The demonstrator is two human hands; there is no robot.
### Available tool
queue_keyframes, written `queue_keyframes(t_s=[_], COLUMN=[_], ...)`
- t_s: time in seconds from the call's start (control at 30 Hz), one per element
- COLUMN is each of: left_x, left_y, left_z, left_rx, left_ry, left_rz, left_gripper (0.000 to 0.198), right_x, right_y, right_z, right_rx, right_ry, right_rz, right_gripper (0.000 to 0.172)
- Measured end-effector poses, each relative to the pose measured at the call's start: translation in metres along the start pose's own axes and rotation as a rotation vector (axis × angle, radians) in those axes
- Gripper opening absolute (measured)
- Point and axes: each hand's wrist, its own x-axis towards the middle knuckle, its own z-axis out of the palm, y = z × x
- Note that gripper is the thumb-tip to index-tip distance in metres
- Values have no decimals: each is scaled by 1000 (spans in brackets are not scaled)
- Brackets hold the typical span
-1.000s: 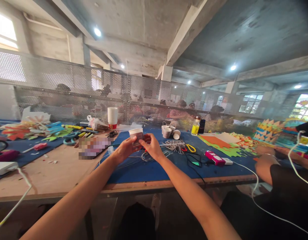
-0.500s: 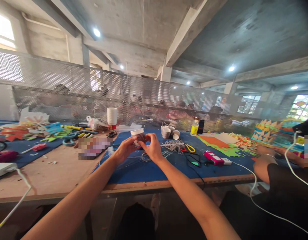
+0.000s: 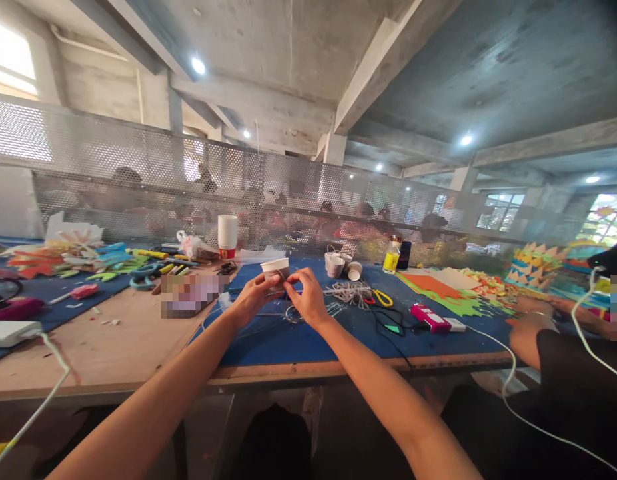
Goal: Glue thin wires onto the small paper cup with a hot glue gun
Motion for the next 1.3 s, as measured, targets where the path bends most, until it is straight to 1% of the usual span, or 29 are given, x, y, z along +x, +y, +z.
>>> queue_keyframes(t_s=[0.13, 0.23, 0.3, 0.37, 0.4, 0.47, 0.57, 0.63, 0.73, 0.83, 0.93, 1.07, 1.13, 1.2, 1.3], left_x=[0, 1, 2, 1, 1, 0, 0, 0, 0, 0, 0, 2, 3, 3, 4], left_y=[-1, -1, -1, 0, 0, 0, 0, -1, -1, -2, -3, -3, -1, 1, 5], left_z=[0, 0, 1, 2, 3, 4, 4, 4, 4, 5, 6, 3, 1, -1, -2], left_rx=[4, 6, 8, 8, 6, -1, -25, -49, -74, -92, -107, -144, -176, -209, -269], left_ry=[16, 46, 83, 107, 111, 118, 129, 127, 117, 94, 60, -5, -34, -45, -16], left_rz=[0, -9, -21, -29, -29, -21, -20, -35, -67, -82, -91, -89, -90, -98, -125], left_gripper=[40, 40, 41, 42, 41, 40, 38, 39, 39, 37, 36, 40, 41, 40, 35], right_x=[0, 2, 4, 7, 7, 7, 3, 0, 1, 3, 5, 5, 7, 9, 13], right_y=[-4, -5, -2, 6, 11, 21, 33, 37, 38, 37, 36, 35, 34, 33, 34], right_z=[-2, -5, -9, -14, -17, -21, -22, -21, -18, -18, -20, -19, -17, -16, -17], right_rx=[26, 59, 27, -80, -157, -330, -495, -536, -542, -525, -516, -501, -469, -417, -303], right_ry=[-3, -6, 7, 10, -22, -157, -410, -535, -614, -635, -627, -538, -435, -299, -134], right_rz=[-7, 24, 104, 246, 329, 462, 559, 609, 651, 667, 673, 696, 718, 731, 699], right_gripper=[10, 16, 22, 25, 23, 20, 30, 37, 43, 39, 37, 36, 36, 39, 39])
